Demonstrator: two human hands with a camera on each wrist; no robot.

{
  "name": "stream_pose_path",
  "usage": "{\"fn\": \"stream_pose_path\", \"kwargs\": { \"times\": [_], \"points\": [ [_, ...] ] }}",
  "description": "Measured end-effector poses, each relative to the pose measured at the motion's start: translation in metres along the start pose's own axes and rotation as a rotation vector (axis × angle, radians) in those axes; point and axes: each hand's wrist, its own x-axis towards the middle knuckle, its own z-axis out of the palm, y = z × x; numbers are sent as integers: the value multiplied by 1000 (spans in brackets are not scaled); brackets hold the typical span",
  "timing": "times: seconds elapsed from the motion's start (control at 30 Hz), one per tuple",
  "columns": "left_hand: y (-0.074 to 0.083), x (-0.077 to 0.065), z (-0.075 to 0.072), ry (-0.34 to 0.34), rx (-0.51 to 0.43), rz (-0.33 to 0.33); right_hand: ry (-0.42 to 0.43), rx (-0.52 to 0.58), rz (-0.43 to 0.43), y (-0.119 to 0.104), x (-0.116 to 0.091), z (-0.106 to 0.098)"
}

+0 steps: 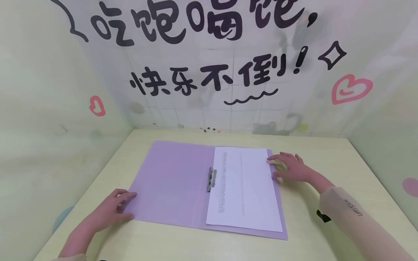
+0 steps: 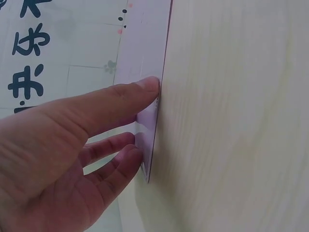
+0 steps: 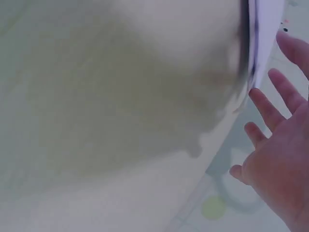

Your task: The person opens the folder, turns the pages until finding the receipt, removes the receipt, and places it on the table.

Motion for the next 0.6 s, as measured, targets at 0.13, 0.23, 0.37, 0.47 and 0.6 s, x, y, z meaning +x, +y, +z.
{"fn": "stream_pose_path", "kwargs": {
  "times": [0.13, 0.23, 0.37, 0.47, 0.6],
  "points": [
    [-1, -1, 1, 2, 2, -3, 100, -14, 30, -6, 9, -5],
    [-2, -1, 1, 0, -6, -5, 152, 23, 73, -9, 16, -4],
    [-2, 0, 1, -2, -13, -9, 171, 143, 135, -11, 24, 5],
    [-1, 0, 1, -1, -15, -12, 169, 218, 198, -14, 28, 15],
    [0, -1, 1, 7, -24, -12, 168, 262, 248, -15, 27, 25]
  ]
}}
